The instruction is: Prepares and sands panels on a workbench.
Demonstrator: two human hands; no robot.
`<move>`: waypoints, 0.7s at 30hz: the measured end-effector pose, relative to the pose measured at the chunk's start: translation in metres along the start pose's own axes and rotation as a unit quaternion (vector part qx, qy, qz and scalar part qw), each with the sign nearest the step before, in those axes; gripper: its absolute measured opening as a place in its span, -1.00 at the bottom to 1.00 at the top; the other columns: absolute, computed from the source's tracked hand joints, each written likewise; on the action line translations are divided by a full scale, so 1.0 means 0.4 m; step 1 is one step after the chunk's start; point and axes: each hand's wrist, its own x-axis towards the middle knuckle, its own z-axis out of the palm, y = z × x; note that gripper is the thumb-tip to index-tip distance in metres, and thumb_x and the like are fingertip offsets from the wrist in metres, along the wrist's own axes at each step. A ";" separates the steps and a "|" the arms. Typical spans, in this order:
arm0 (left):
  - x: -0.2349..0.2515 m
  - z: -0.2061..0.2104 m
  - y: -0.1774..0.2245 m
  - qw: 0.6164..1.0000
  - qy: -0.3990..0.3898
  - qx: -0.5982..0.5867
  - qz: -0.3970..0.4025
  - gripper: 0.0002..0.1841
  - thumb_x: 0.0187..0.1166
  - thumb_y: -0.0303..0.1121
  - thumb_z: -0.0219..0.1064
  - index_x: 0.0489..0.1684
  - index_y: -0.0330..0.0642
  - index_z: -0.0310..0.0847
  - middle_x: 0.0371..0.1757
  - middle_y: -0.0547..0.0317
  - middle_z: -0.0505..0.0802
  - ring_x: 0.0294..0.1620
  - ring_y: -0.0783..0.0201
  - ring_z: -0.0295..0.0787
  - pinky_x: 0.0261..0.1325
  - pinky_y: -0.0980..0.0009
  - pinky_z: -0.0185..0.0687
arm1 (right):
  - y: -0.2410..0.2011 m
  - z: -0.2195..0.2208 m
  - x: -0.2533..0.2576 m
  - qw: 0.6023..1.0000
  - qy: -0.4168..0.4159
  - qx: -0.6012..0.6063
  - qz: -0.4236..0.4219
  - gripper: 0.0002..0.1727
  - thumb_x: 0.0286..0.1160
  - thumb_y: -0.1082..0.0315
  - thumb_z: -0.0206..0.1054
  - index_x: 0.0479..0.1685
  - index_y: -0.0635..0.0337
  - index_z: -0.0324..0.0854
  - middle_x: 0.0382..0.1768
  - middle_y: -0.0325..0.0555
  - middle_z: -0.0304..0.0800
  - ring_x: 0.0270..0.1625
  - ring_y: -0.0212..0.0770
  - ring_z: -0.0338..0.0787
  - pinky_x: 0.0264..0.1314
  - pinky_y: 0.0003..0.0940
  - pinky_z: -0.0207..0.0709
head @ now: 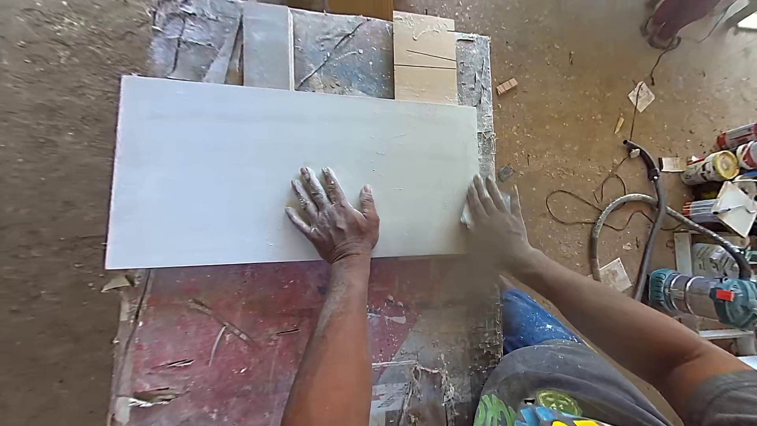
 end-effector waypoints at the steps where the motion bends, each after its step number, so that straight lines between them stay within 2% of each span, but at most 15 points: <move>1: 0.001 0.001 0.000 1.000 -0.002 0.000 -0.001 -0.07 0.62 0.42 -0.27 0.92 0.00 -0.03 0.94 -0.02 0.03 0.95 -0.13 -0.27 0.78 -0.42 -0.44 | 0.003 0.004 -0.015 1.000 -0.009 -0.002 -0.004 -0.17 0.68 -0.09 -0.03 0.90 0.15 0.02 0.92 -0.06 -0.05 0.94 0.04 -0.10 0.79 0.55 -0.37; 4: 0.005 0.002 -0.003 1.000 -0.001 0.000 0.003 -0.08 0.63 0.42 -0.27 0.92 0.00 -0.02 0.94 -0.01 0.03 0.95 -0.12 -0.26 0.79 -0.42 -0.44 | 0.037 0.009 0.110 1.000 0.005 -0.012 0.008 -0.15 0.72 -0.20 -0.14 0.89 0.15 0.03 0.90 -0.03 0.00 0.93 0.10 -0.06 0.78 0.59 -0.36; 7: -0.002 0.002 -0.004 1.000 -0.001 0.002 -0.002 -0.08 0.62 0.43 -0.27 0.92 0.02 -0.02 0.94 0.02 0.02 0.95 -0.10 -0.26 0.79 -0.40 -0.44 | 0.047 -0.005 0.229 0.999 -0.001 -0.003 0.047 -0.13 0.75 -0.22 -0.29 0.94 0.12 -0.15 0.95 -0.09 -0.20 0.97 0.00 -0.24 0.82 0.51 -0.50; 10: 0.001 0.004 -0.004 1.000 0.003 0.002 -0.002 -0.07 0.62 0.44 -0.26 0.92 0.04 -0.02 0.94 0.04 0.02 0.95 -0.09 -0.27 0.80 -0.40 -0.45 | 0.017 0.008 0.102 1.000 0.022 0.009 0.018 -0.17 0.74 -0.17 -0.18 0.91 0.13 -0.03 0.93 -0.04 -0.10 0.95 0.04 -0.16 0.83 0.53 -0.38; 12: 0.002 0.004 -0.001 1.000 -0.004 0.000 -0.002 -0.07 0.62 0.43 -0.27 0.92 0.02 -0.03 0.94 0.02 0.01 0.95 -0.11 -0.28 0.79 -0.41 -0.45 | -0.002 0.013 -0.011 1.000 -0.010 0.015 -0.005 -0.14 0.69 -0.16 -0.08 0.91 0.13 0.00 0.93 -0.06 -0.09 0.95 0.03 -0.16 0.82 0.52 -0.40; 13: 0.003 0.002 -0.001 1.000 -0.007 0.000 -0.003 -0.07 0.62 0.43 -0.27 0.92 0.02 -0.04 0.94 0.01 0.00 0.95 -0.11 -0.29 0.79 -0.41 -0.46 | -0.001 0.014 -0.025 1.000 -0.027 0.009 -0.014 -0.13 0.68 -0.20 -0.07 0.91 0.12 0.00 0.93 -0.07 -0.09 0.95 0.01 -0.16 0.81 0.53 -0.42; 16: 0.008 0.004 -0.006 1.000 -0.001 0.000 -0.001 -0.07 0.61 0.44 -0.26 0.92 0.02 -0.02 0.94 0.01 0.03 0.95 -0.10 -0.27 0.79 -0.40 -0.44 | 0.031 0.021 0.108 1.000 0.004 -0.008 -0.014 -0.10 0.69 -0.29 -0.17 0.90 0.12 0.04 0.90 -0.05 0.00 0.93 0.05 -0.05 0.78 0.58 -0.36; 18: 0.003 0.007 -0.003 1.000 0.002 0.000 -0.003 -0.07 0.61 0.44 -0.27 0.92 0.02 -0.01 0.94 0.01 0.03 0.95 -0.10 -0.26 0.79 -0.39 -0.43 | 0.052 0.010 0.224 1.000 0.019 0.002 0.003 -0.11 0.71 -0.28 -0.24 0.92 0.10 -0.03 0.92 -0.08 -0.06 0.95 0.00 -0.12 0.84 0.49 -0.43; 19: 0.001 0.007 -0.005 1.000 0.003 0.000 -0.004 -0.07 0.61 0.44 -0.28 0.92 0.03 -0.02 0.94 0.02 0.03 0.95 -0.08 -0.26 0.80 -0.39 -0.44 | 0.047 0.005 0.244 1.000 0.017 0.010 0.011 -0.12 0.72 -0.26 -0.24 0.93 0.08 -0.08 0.94 -0.12 -0.12 0.96 -0.04 -0.18 0.86 0.43 -0.45; 21: 0.003 0.003 -0.006 1.000 0.002 0.001 -0.003 -0.08 0.62 0.43 -0.27 0.92 0.04 -0.02 0.94 0.04 0.03 0.95 -0.06 -0.26 0.80 -0.38 -0.45 | 0.026 0.010 0.179 0.999 0.029 0.015 -0.008 -0.13 0.72 -0.22 -0.18 0.91 0.12 -0.02 0.92 -0.06 -0.07 0.95 0.02 -0.14 0.85 0.46 -0.36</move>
